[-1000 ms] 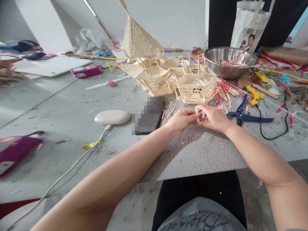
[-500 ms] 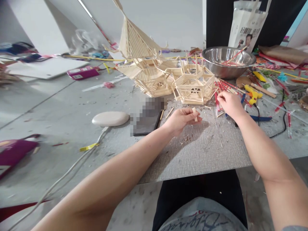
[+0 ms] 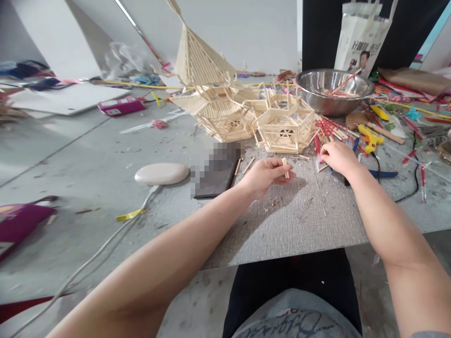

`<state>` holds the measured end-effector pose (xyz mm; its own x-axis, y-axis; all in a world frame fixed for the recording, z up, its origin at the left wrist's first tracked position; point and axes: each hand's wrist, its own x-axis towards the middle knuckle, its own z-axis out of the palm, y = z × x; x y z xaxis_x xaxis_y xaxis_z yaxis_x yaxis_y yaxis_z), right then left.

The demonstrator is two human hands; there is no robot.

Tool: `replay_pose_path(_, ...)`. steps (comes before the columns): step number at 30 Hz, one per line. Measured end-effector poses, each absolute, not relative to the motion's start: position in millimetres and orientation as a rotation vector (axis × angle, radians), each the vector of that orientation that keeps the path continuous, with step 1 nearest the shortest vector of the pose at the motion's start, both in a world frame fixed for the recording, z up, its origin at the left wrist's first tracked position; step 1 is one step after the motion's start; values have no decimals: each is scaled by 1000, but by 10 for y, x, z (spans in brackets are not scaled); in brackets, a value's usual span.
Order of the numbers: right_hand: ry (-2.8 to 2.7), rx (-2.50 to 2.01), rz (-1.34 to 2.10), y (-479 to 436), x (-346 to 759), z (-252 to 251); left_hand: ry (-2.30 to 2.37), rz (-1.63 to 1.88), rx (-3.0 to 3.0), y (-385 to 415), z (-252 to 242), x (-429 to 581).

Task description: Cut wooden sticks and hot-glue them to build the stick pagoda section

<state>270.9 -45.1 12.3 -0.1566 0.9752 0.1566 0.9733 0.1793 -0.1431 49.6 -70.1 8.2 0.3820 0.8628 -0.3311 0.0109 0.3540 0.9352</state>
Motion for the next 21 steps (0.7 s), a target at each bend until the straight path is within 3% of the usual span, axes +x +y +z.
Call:
replay_pose_path(4, -2080, -2042, -116, -403, 2771, 78, 1032, 716, 1075, -695, 76, 487)
replay_pose_path(12, -2072, -2117, -26, -342, 2807, -19, 1052, 716, 1091, -690, 73, 477)
replay_pose_path(21, -2464, -1700, 172, -505, 2656, 208, 1030, 680, 1124, -674, 57, 464)
